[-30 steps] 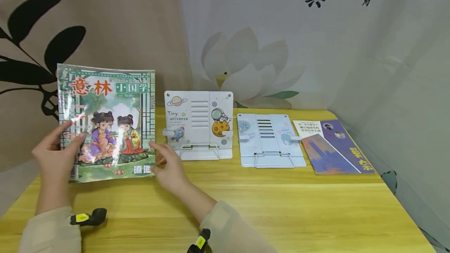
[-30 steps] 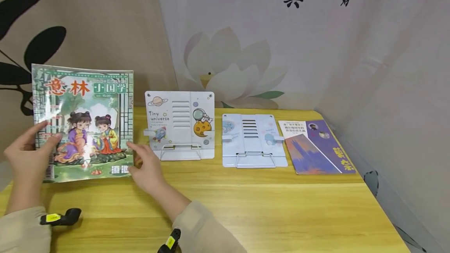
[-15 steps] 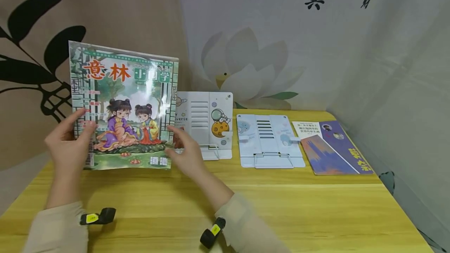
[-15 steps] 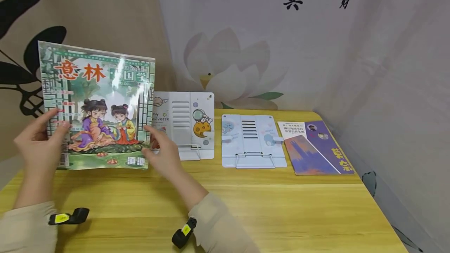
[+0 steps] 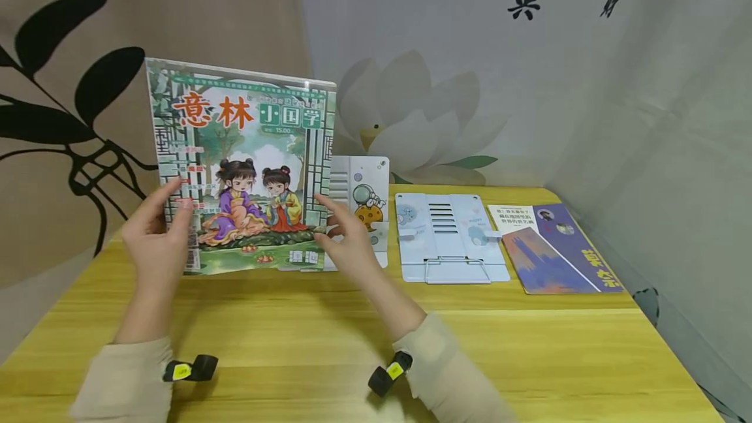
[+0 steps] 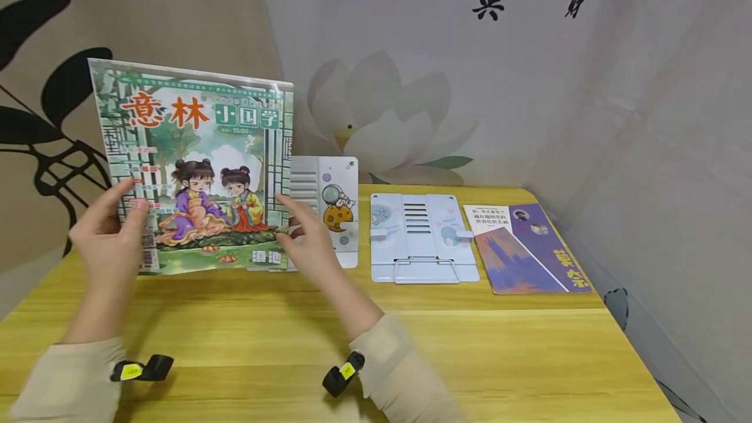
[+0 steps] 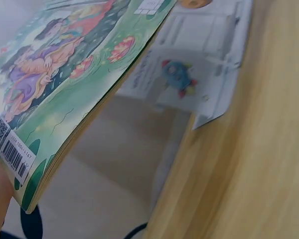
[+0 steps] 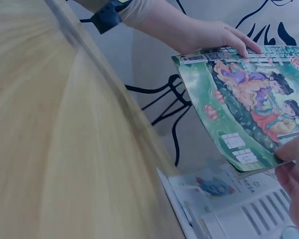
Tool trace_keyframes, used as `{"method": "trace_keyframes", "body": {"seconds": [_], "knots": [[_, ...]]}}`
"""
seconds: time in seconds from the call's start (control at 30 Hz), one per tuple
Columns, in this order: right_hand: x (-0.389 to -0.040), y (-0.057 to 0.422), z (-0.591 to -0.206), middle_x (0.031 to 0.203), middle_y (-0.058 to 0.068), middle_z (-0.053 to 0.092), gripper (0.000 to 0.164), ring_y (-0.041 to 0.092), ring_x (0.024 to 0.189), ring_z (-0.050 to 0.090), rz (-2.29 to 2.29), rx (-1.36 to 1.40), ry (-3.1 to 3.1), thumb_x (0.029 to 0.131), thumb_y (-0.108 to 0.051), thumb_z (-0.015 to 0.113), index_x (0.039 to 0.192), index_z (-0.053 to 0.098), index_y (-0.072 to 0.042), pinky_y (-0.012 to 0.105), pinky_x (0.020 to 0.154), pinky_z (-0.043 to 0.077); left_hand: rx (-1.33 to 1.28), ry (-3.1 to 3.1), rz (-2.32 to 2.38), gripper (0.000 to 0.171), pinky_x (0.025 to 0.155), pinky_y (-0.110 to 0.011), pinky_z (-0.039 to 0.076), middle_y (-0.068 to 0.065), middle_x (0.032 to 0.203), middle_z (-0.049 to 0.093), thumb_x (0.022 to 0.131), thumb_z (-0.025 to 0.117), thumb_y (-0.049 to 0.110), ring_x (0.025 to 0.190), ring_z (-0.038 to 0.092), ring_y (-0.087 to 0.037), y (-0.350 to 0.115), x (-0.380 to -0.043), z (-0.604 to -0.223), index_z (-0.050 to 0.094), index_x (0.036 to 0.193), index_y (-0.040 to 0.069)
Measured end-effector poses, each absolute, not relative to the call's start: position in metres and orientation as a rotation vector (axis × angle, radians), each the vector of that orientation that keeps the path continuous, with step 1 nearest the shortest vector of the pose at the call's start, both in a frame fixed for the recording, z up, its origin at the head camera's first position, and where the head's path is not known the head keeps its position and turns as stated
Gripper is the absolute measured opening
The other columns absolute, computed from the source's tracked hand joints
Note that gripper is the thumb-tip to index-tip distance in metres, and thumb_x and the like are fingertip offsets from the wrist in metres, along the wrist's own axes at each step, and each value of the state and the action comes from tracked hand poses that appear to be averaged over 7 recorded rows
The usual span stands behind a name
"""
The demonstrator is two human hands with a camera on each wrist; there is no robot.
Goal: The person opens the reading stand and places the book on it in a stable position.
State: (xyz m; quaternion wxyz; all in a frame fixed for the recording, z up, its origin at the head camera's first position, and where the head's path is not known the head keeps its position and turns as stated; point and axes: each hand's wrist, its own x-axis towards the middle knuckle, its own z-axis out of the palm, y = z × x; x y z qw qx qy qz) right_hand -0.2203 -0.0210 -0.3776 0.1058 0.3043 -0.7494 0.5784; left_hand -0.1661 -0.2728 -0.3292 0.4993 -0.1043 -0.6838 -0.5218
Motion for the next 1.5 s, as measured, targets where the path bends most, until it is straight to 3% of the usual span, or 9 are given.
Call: {"method": "trace_keyframes", "body": {"seconds": [0.17, 0.37, 0.5, 0.6, 0.73, 0.87, 1.0, 1.27, 1.5], "knots": [[-0.222, -0.020, -0.377, 0.129, 0.003, 0.052, 0.069, 0.017, 0.089, 0.057, 1.728, 0.890, -2.199, 0.081, 0.007, 0.070, 0.141, 0.049, -0.022, 0.028, 0.076, 0.052, -0.261, -1.678, -1.269, 0.032, 0.090, -0.021, 0.046, -0.011, 0.115, 0.066, 0.085, 0.056, -0.016, 0.108, 0.060, -0.015, -0.266, -0.158, -0.327, 0.065, 0.115, -0.008], [-0.226, -0.018, -0.377, 0.103, 0.006, 0.057, 0.068, 0.017, 0.079, 0.058, 1.746, 0.918, -2.145, 0.080, 0.007, 0.071, 0.139, 0.050, -0.020, 0.034, 0.072, 0.053, -0.259, -1.710, -1.293, 0.034, 0.092, -0.022, 0.045, -0.012, 0.118, 0.065, 0.086, 0.055, -0.018, 0.110, 0.058, -0.015, -0.275, -0.163, -0.332, 0.063, 0.118, -0.009], [-0.232, -0.021, -0.372, 0.102, 0.007, 0.056, 0.068, 0.016, 0.077, 0.057, 1.698, 0.965, -2.153, 0.081, 0.005, 0.072, 0.139, 0.048, -0.020, 0.033, 0.071, 0.053, -0.238, -1.749, -1.318, 0.039, 0.069, -0.013, 0.046, -0.009, 0.123, 0.062, 0.087, 0.057, -0.015, 0.086, 0.059, -0.008, -0.287, -0.165, -0.334, 0.061, 0.124, -0.003], [-0.236, -0.020, -0.374, 0.107, 0.009, 0.053, 0.072, 0.015, 0.075, 0.056, 1.658, 1.008, -2.117, 0.081, 0.003, 0.073, 0.142, 0.045, -0.020, 0.032, 0.069, 0.052, -0.256, -1.782, -1.310, 0.043, 0.051, -0.013, 0.035, -0.004, 0.121, 0.063, 0.087, 0.059, -0.013, 0.061, 0.045, -0.005, -0.290, -0.163, -0.327, 0.061, 0.127, 0.002], [-0.239, -0.017, -0.368, 0.129, 0.005, 0.049, 0.081, 0.016, 0.075, 0.056, 1.653, 1.066, -2.151, 0.081, 0.002, 0.074, 0.148, 0.038, -0.026, 0.032, 0.066, 0.052, -0.264, -1.804, -1.338, 0.046, 0.049, -0.014, 0.035, 0.002, 0.097, 0.066, 0.084, 0.062, -0.014, 0.054, 0.040, -0.006, -0.296, -0.160, -0.323, 0.061, 0.127, 0.002], [-0.243, -0.018, -0.360, 0.140, 0.001, 0.043, 0.084, 0.021, 0.082, 0.054, 1.747, 1.077, -2.142, 0.080, 0.007, 0.073, 0.148, 0.037, -0.029, 0.034, 0.064, 0.051, -0.264, -1.897, -1.277, 0.050, 0.055, -0.017, 0.037, 0.007, 0.085, 0.062, 0.083, 0.066, -0.012, 0.061, 0.044, -0.007, -0.303, -0.159, -0.314, 0.059, 0.130, 0.005], [-0.248, -0.017, -0.357, 0.124, 0.005, 0.049, 0.076, 0.022, 0.085, 0.053, 1.771, 1.014, -2.108, 0.080, 0.008, 0.072, 0.142, 0.046, -0.024, 0.034, 0.063, 0.047, -0.247, -2.011, -1.213, 0.054, 0.063, -0.019, 0.042, 0.007, 0.092, 0.063, 0.082, 0.070, -0.008, 0.071, 0.048, -0.009, -0.304, -0.159, -0.300, 0.059, 0.132, 0.010], [-0.256, -0.010, -0.339, 0.092, 0.002, 0.054, 0.064, 0.016, 0.077, 0.055, 1.618, 0.936, -2.245, 0.079, -0.001, 0.078, 0.134, 0.051, -0.022, 0.033, 0.063, 0.048, -0.111, -2.230, -1.146, 0.061, 0.071, -0.021, 0.045, -0.005, 0.090, 0.056, 0.079, 0.076, -0.002, 0.079, 0.051, -0.014, -0.304, -0.162, -0.272, 0.055, 0.134, 0.016], [-0.260, -0.016, -0.340, 0.095, 0.001, 0.052, 0.063, 0.016, 0.072, 0.050, 1.549, 0.898, -2.330, 0.079, -0.005, 0.078, 0.133, 0.051, -0.024, 0.031, 0.056, 0.042, -0.025, -2.358, -1.090, 0.057, 0.068, -0.024, 0.042, -0.007, 0.088, 0.053, 0.082, 0.075, 0.004, 0.082, 0.049, -0.015, -0.306, -0.158, -0.269, 0.053, 0.133, 0.018]]}}
